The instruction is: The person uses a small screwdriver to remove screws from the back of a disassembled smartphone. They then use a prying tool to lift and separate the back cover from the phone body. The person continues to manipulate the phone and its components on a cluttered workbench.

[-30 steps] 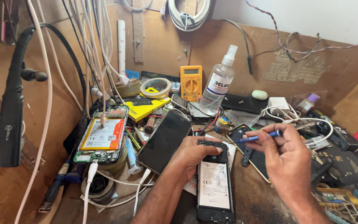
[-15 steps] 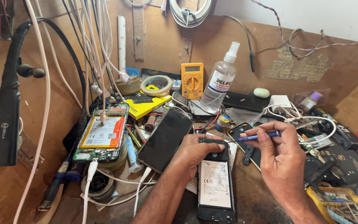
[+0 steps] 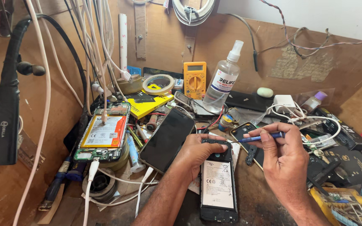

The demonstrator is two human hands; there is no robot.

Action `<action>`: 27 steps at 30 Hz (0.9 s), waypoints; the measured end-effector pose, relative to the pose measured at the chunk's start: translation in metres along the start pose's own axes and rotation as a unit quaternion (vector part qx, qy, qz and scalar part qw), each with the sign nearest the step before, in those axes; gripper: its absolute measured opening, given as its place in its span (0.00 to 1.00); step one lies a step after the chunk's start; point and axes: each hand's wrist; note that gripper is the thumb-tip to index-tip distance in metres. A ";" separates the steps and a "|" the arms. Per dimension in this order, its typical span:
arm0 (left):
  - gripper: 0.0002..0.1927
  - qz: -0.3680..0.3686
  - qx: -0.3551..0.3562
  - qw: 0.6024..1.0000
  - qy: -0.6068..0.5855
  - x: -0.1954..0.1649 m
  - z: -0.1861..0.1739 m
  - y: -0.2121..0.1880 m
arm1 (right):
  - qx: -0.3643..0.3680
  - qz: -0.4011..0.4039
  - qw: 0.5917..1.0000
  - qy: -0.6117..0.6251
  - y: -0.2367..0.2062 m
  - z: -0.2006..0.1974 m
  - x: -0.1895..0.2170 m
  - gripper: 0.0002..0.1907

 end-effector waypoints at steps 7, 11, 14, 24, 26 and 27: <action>0.15 -0.005 -0.001 1.000 0.007 -0.001 0.001 -0.001 | 0.005 -0.007 1.000 0.008 -0.001 0.001 -0.002 0.07; 0.15 -0.004 -0.004 1.000 0.013 -0.001 -0.001 0.000 | 0.003 -0.004 1.000 0.006 -0.001 0.001 -0.003 0.07; 0.15 -0.003 -0.002 1.000 0.012 0.001 -0.002 0.002 | 0.003 0.000 1.000 -0.009 0.000 0.000 -0.003 0.07; 0.12 0.024 0.003 0.999 0.040 0.016 -0.009 0.013 | 0.044 0.057 0.992 -0.102 0.012 -0.004 0.003 0.08; 0.13 0.053 0.001 0.996 0.076 0.020 -0.010 0.013 | 0.078 0.081 0.989 -0.100 0.012 -0.005 0.007 0.10; 0.13 0.070 0.004 0.993 0.097 0.018 -0.011 0.015 | 0.095 0.080 0.988 -0.093 0.016 -0.007 0.009 0.11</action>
Point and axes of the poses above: each hand's wrist, its own y-axis towards the middle knuckle, its own z-axis out of the palm, x = y × z, and after that the axes turned 15 degrees about x, right-handed
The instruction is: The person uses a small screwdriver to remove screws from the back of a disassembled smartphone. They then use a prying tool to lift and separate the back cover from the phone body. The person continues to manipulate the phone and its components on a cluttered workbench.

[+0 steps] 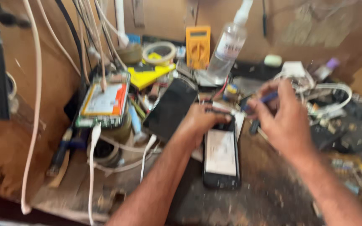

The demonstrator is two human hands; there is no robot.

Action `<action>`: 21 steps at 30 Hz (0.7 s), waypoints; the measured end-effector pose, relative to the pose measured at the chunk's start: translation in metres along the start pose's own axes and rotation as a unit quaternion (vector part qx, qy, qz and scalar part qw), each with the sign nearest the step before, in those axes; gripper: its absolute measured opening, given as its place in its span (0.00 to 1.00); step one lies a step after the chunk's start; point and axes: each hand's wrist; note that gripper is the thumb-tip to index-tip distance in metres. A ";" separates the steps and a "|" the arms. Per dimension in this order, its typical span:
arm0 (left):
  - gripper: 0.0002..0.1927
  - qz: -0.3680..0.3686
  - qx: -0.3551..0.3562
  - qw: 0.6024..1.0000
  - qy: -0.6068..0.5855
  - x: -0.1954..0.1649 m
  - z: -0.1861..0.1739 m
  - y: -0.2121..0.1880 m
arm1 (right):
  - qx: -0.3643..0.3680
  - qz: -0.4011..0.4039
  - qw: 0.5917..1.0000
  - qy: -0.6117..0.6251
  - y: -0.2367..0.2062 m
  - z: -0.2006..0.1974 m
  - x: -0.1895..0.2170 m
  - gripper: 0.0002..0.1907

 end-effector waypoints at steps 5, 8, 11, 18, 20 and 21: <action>0.13 -0.067 0.012 0.997 -0.047 -0.003 -0.002 -0.002 | 0.070 -0.018 0.997 -0.010 0.001 -0.008 0.007 0.11; 0.13 -0.064 0.010 0.997 -0.044 -0.004 -0.003 0.000 | 0.069 0.014 0.997 -0.032 0.002 -0.008 0.009 0.11; 0.13 -0.059 0.013 0.997 -0.039 0.001 -0.005 0.002 | 0.069 0.011 0.997 -0.035 0.003 -0.009 0.011 0.11; 0.12 -0.020 0.008 0.999 0.024 0.006 -0.005 0.002 | 0.058 0.071 0.996 -0.015 0.013 -0.008 0.013 0.12; 0.12 -0.044 0.008 0.999 -0.004 0.003 -0.003 0.001 | 0.048 0.080 0.995 -0.030 0.016 -0.009 0.012 0.14; 0.12 -0.058 0.006 0.998 -0.020 0.001 -0.003 -0.001 | 0.052 0.072 0.996 -0.027 0.017 -0.009 0.011 0.14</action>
Point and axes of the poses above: each hand's wrist, its own y-axis towards the middle knuckle, its own z-axis out of the palm, x = y × z, and after that the axes turned 15 degrees about x, right-handed
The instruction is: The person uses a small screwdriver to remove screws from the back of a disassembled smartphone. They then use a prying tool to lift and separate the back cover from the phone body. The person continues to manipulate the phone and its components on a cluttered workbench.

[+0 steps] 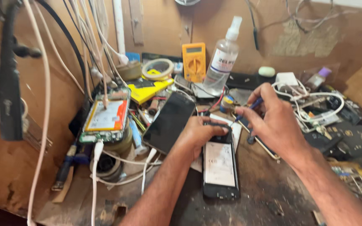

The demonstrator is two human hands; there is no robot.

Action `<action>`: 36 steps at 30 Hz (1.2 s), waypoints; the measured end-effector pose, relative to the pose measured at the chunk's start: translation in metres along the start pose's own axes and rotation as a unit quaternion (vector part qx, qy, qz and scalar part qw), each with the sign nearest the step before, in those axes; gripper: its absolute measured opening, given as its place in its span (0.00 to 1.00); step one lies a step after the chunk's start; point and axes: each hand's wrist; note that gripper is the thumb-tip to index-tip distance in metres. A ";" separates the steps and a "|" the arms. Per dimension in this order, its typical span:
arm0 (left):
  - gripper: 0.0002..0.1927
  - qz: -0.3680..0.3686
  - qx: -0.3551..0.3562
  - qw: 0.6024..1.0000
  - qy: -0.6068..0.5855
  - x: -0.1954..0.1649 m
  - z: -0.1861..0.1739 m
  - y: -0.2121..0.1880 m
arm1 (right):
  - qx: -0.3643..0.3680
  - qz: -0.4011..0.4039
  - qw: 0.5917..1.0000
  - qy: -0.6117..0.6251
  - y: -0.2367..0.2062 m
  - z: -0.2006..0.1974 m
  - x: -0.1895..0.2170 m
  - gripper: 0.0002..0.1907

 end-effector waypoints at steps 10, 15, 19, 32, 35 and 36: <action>0.13 -0.018 -0.011 1.000 -0.002 -0.013 0.006 -0.010 | -0.021 -0.036 0.999 0.005 0.005 0.001 -0.002 0.16; 0.13 -0.019 -0.016 1.000 0.008 -0.016 0.009 -0.013 | -0.004 0.024 1.000 0.017 0.004 0.004 0.001 0.15; 0.13 -0.024 -0.016 1.000 -0.005 -0.016 0.009 -0.014 | -0.044 -0.043 0.997 -0.049 0.005 0.004 0.005 0.16; 0.13 -0.013 -0.014 1.000 0.004 -0.014 0.009 -0.013 | 0.002 -0.038 0.996 0.077 0.005 0.005 0.002 0.14; 0.13 -0.024 -0.015 1.000 0.000 -0.015 0.009 -0.013 | -0.004 0.012 1.000 0.023 0.005 0.005 0.001 0.15; 0.13 -0.032 -0.016 0.999 0.000 -0.015 0.009 -0.012 | -0.022 0.044 0.998 -0.028 0.005 0.007 0.001 0.17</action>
Point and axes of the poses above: each hand's wrist, its own y-axis towards the middle knuckle, its own z-axis out of the palm, x = y × z, and after that the axes turned 15 degrees about x, right-handed
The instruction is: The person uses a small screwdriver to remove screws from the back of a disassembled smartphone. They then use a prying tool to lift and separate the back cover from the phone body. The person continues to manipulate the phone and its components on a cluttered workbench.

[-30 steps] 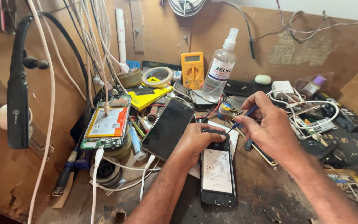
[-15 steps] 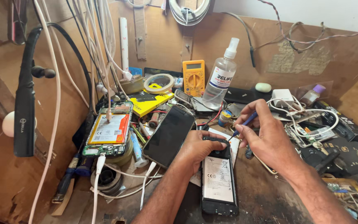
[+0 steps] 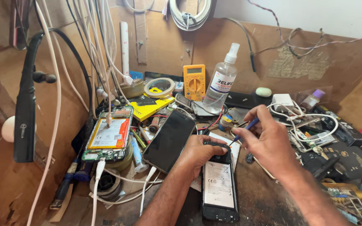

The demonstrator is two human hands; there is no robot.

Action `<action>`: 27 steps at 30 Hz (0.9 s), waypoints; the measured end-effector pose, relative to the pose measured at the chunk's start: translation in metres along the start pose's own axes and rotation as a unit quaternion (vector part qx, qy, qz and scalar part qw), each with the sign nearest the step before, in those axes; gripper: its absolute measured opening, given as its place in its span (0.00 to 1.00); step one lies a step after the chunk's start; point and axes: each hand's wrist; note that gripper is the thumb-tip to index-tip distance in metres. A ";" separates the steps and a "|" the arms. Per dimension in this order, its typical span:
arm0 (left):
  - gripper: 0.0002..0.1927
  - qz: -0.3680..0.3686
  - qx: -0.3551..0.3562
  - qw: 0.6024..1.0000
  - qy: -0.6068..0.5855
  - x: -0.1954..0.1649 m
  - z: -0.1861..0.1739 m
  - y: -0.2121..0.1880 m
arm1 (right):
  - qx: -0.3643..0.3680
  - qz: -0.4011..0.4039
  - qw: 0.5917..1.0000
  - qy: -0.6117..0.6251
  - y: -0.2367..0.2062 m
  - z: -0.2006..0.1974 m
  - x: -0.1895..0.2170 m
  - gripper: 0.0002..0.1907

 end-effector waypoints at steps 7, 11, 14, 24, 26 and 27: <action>0.13 0.015 -0.003 1.000 0.016 -0.001 0.001 -0.001 | 0.046 -0.111 0.985 0.125 0.002 -0.001 -0.006 0.16; 0.13 0.006 -0.003 1.000 0.018 -0.002 0.002 0.000 | -0.008 -0.040 0.995 0.093 0.001 0.001 -0.010 0.15; 0.14 0.015 0.000 1.000 0.005 -0.001 0.001 -0.002 | -0.038 -0.006 0.995 0.093 -0.005 0.007 -0.011 0.15; 0.15 0.004 0.006 1.000 0.000 -0.002 0.000 -0.001 | -0.071 -0.051 0.986 0.142 -0.005 0.011 -0.027 0.13; 0.15 0.007 0.007 1.000 -0.006 -0.002 0.000 -0.001 | -0.076 -0.063 0.983 0.152 -0.007 0.012 -0.029 0.12; 0.15 0.009 0.008 1.000 -0.009 -0.002 0.001 -0.001 | -0.076 -0.068 0.982 0.159 -0.008 0.012 -0.030 0.12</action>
Point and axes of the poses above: each hand's wrist, its own y-axis towards the middle knuckle, its own z-axis out of the palm, x = y × z, and after that the axes turned 15 degrees about x, right-handed
